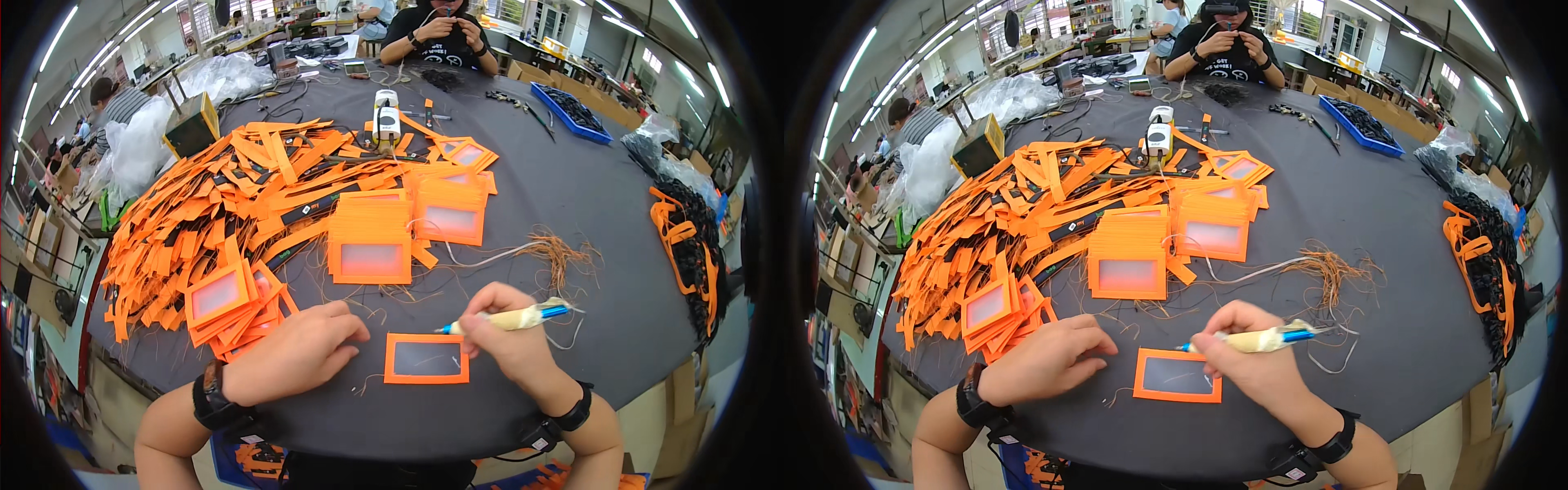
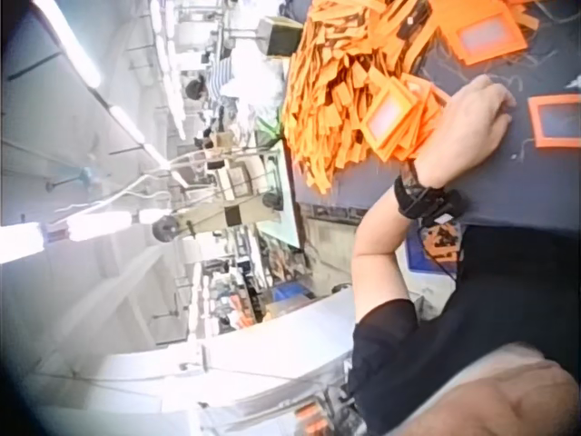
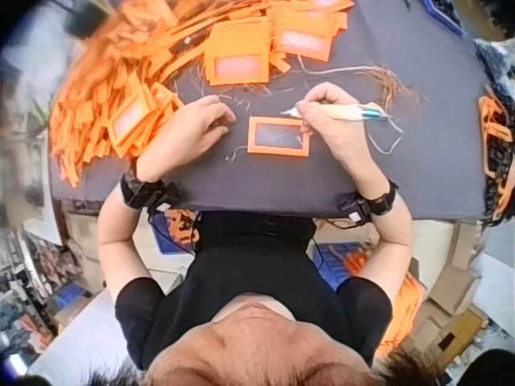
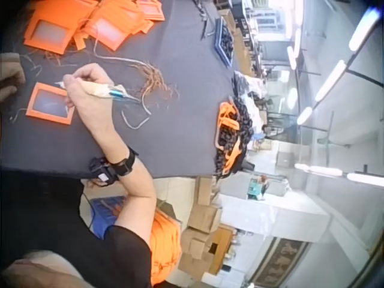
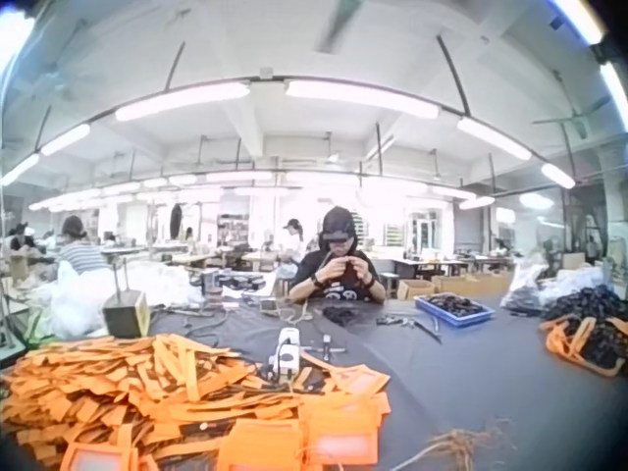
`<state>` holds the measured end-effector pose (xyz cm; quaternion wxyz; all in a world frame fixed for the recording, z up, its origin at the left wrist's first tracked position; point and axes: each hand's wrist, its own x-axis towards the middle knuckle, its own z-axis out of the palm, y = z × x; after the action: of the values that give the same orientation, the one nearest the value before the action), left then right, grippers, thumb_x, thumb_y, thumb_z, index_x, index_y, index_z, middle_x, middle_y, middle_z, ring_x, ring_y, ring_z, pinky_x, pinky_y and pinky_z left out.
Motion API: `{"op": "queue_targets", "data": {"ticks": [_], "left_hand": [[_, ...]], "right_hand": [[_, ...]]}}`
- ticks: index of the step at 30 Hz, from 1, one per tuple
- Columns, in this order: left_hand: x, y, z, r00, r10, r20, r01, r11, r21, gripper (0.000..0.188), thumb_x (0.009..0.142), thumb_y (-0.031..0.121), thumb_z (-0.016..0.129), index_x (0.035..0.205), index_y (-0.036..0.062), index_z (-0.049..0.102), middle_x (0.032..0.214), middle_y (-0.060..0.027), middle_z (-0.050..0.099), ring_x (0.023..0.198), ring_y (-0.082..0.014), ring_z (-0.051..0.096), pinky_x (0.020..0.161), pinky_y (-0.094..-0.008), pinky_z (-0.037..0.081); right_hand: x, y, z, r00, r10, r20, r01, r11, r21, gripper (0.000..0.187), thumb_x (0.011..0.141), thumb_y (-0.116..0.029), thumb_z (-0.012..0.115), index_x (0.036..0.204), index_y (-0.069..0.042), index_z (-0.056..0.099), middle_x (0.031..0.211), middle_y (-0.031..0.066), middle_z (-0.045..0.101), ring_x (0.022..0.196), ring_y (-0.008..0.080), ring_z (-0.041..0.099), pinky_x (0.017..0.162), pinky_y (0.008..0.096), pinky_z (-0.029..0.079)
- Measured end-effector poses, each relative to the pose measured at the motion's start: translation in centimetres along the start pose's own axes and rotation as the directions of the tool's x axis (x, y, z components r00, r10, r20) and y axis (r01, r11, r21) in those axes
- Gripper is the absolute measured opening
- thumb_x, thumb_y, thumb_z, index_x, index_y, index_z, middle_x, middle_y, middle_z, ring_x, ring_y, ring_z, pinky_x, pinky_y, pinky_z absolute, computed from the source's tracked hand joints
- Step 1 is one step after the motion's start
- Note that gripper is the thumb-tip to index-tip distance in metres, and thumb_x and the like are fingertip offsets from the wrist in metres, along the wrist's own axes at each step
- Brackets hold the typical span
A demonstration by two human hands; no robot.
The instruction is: The person uses a syringe-like tool to apply a substance along the edges of small orange rectangular frames. They handle the frames one by one, applying the substance to the perimeter, and then place the finished items into a stack on the table.
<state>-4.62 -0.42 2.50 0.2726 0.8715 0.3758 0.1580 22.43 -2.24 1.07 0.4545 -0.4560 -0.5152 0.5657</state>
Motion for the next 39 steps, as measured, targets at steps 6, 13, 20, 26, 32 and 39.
{"op": "queue_targets", "data": {"ticks": [6,13,20,26,32,39], "left_hand": [[2.5,-1.0,1.4,0.998,-0.048,0.043,0.048,0.999,-0.013,0.012,0.08,0.007,0.063,0.091,0.0025,0.061,0.086,-0.0109,0.057,0.078,-0.0282,0.06,0.068,-0.037,0.05],[-0.5,1.8,3.3,0.979,0.175,0.105,-0.198,0.941,0.273,0.024,0.079,0.016,0.065,0.101,0.0054,0.063,0.093,-0.0076,0.056,0.08,-0.0228,0.057,0.07,-0.0331,0.049],[-1.5,1.4,4.0,0.98,0.193,0.058,-0.201,0.926,0.319,0.033,0.077,0.02,0.068,0.105,0.0047,0.061,0.108,-0.0051,0.057,0.077,-0.0185,0.054,0.067,-0.0307,0.048],[-2.0,1.4,4.6,0.962,0.274,-0.02,-0.241,0.877,0.416,0.037,0.076,0.018,0.065,0.105,-0.0046,0.064,0.107,-0.0099,0.059,0.068,-0.0136,0.051,0.058,-0.0242,0.045],[-1.9,1.1,4.7,0.955,0.292,-0.046,-0.246,0.87,0.427,0.033,0.076,0.018,0.064,0.1,-0.0045,0.067,0.106,-0.0104,0.06,0.067,-0.0127,0.05,0.057,-0.0232,0.043],[-2.1,1.6,3.9,0.957,0.279,-0.083,-0.214,0.867,0.45,0.033,0.076,0.018,0.064,0.1,-0.0046,0.067,0.107,-0.0112,0.061,0.067,-0.0128,0.05,0.057,-0.0237,0.044]], "right_hand": [[1.5,1.2,2.2,0.989,0.138,0.049,-0.138,0.99,-0.002,0.019,0.087,-0.02,0.067,0.084,-0.004,0.057,0.068,0.0024,0.062,0.055,0.0057,0.058,0.049,0.0191,0.048],[2.8,2.8,2.3,0.997,0.078,0.004,-0.078,0.997,-0.004,0.015,0.087,-0.015,0.064,0.085,-0.003,0.056,0.068,0.0028,0.061,0.055,0.0052,0.057,0.047,0.0185,0.045],[2.4,3.5,2.3,0.999,0.033,0.027,-0.028,0.985,-0.171,0.015,0.082,-0.015,0.069,0.084,-0.002,0.062,0.071,0.0004,0.063,0.06,0.0037,0.054,0.053,0.0192,0.043],[2.4,2.9,2.7,0.998,0.052,0.039,-0.039,0.955,-0.292,0.014,0.08,-0.015,0.07,0.083,-0.002,0.065,0.073,0.001,0.064,0.064,0.0045,0.055,0.056,0.0207,0.044],[2.4,3.1,2.7,0.998,0.034,0.052,-0.016,0.951,-0.309,0.015,0.079,-0.016,0.071,0.082,-0.002,0.065,0.071,0.0014,0.063,0.063,0.0049,0.055,0.055,0.0211,0.044],[2.6,2.9,2.8,0.997,0.035,0.062,-0.012,0.942,-0.337,0.016,0.079,-0.016,0.072,0.082,-0.002,0.065,0.071,0.0021,0.064,0.063,0.0052,0.056,0.055,0.0214,0.045]]}}
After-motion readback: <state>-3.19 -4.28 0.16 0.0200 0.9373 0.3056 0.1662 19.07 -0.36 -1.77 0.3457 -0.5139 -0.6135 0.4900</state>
